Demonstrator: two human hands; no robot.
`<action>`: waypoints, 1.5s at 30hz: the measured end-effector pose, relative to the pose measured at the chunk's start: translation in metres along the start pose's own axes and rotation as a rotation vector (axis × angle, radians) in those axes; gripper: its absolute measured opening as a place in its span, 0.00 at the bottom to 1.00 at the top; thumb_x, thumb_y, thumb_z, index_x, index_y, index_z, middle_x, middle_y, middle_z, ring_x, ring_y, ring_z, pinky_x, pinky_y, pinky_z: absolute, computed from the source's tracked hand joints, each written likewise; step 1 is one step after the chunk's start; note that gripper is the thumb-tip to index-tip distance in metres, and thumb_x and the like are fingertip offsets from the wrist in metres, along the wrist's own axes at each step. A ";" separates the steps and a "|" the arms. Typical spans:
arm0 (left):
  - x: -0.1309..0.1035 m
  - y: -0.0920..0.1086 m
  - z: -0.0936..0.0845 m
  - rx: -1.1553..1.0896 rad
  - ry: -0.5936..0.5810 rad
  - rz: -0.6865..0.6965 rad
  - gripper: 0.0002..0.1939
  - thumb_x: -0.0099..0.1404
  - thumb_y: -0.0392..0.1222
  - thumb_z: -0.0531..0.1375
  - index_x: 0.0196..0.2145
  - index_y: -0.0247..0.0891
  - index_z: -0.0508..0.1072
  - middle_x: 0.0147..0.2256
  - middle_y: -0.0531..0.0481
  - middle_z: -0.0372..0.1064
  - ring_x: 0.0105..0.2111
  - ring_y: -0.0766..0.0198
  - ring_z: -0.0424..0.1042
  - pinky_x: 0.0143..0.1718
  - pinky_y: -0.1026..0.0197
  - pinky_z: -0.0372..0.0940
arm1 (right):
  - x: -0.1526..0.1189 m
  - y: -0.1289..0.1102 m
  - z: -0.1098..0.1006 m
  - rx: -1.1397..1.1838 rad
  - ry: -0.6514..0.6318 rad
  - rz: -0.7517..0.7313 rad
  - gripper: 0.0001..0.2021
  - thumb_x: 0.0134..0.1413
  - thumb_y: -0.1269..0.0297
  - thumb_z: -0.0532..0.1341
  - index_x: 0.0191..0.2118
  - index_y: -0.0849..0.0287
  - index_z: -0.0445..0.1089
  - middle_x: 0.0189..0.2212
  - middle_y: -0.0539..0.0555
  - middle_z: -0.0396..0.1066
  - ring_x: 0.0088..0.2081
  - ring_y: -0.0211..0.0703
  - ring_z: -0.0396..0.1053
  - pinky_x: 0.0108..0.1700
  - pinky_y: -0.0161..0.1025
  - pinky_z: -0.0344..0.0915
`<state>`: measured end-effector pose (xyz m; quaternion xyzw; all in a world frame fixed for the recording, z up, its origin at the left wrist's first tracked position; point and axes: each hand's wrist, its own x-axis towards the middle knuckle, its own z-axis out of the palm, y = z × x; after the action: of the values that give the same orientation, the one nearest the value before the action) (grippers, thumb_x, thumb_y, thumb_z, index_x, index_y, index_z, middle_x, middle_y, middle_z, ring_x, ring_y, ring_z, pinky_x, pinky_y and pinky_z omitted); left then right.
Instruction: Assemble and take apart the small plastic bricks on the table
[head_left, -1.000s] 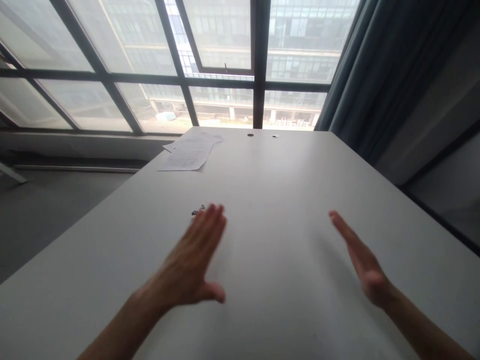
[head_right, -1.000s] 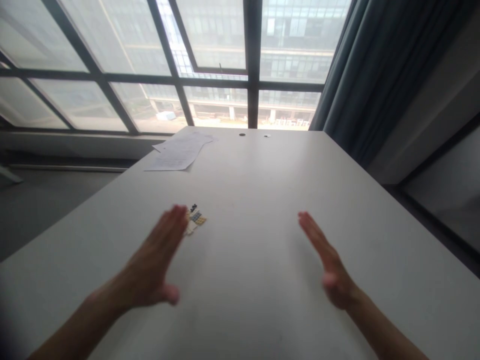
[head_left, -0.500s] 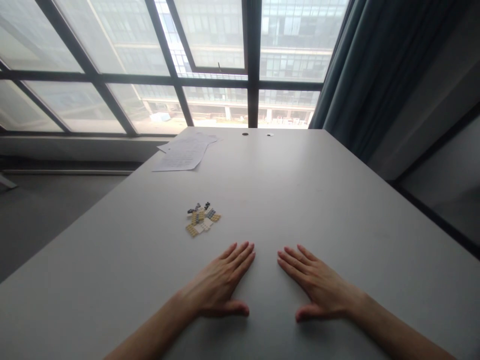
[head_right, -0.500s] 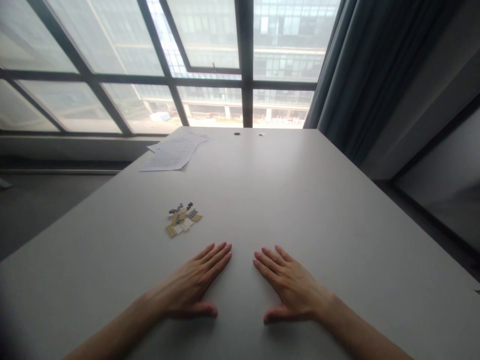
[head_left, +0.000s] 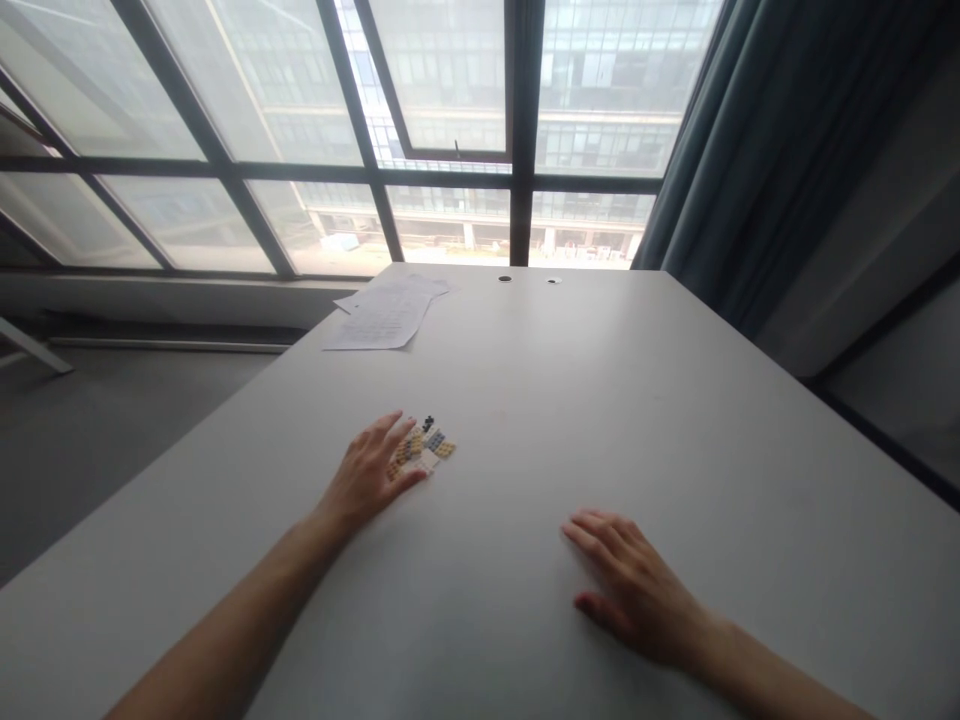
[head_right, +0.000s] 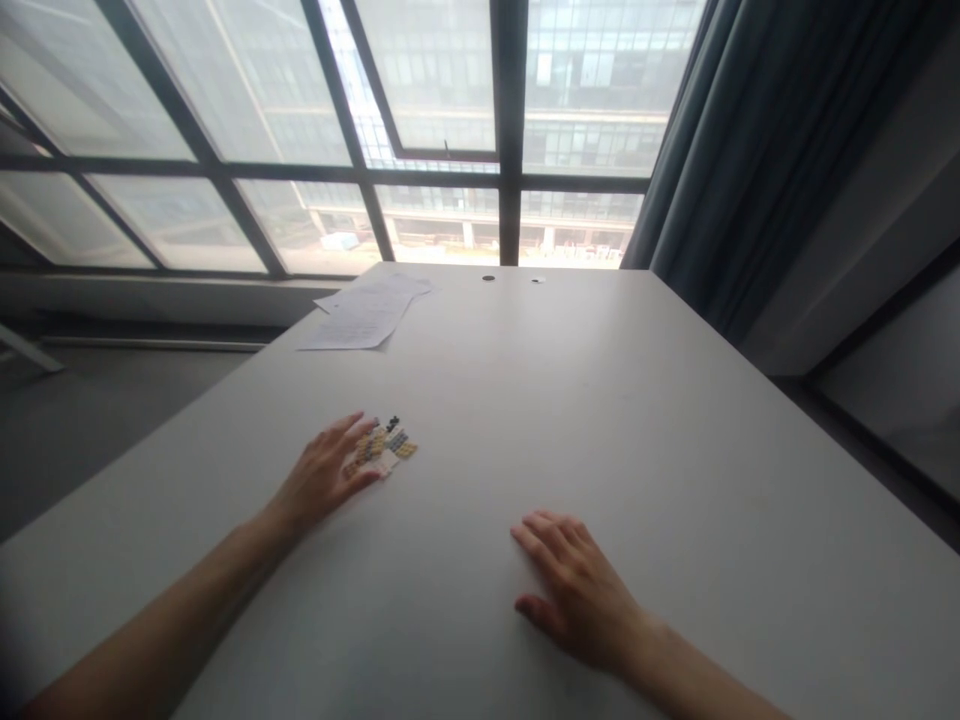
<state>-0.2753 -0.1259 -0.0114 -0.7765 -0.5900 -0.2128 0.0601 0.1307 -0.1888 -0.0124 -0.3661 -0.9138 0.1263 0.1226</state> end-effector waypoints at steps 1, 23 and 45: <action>0.006 -0.007 0.004 0.005 -0.047 -0.020 0.38 0.60 0.64 0.54 0.61 0.40 0.57 0.62 0.36 0.52 0.61 0.45 0.55 0.58 0.42 0.54 | 0.010 -0.004 0.002 -0.014 -0.008 0.000 0.32 0.58 0.46 0.52 0.64 0.58 0.53 0.61 0.63 0.57 0.62 0.56 0.52 0.62 0.54 0.52; 0.091 0.115 0.063 -0.277 -0.172 0.235 0.27 0.68 0.52 0.51 0.60 0.37 0.57 0.61 0.41 0.56 0.61 0.57 0.54 0.62 0.52 0.53 | 0.099 0.070 -0.004 -0.231 -0.011 0.260 0.37 0.61 0.42 0.44 0.66 0.64 0.46 0.66 0.64 0.45 0.67 0.55 0.40 0.64 0.57 0.40; 0.065 0.084 0.055 -0.139 -0.042 0.135 0.23 0.65 0.46 0.55 0.57 0.38 0.62 0.55 0.42 0.63 0.58 0.52 0.57 0.58 0.48 0.55 | 0.147 0.054 0.014 -0.077 0.196 0.148 0.33 0.60 0.49 0.53 0.64 0.67 0.52 0.63 0.65 0.52 0.64 0.53 0.48 0.64 0.48 0.45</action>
<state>-0.1685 -0.0740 -0.0215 -0.8212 -0.5212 -0.2323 0.0080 0.0572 -0.0503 -0.0236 -0.4477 -0.8720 0.0634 0.1876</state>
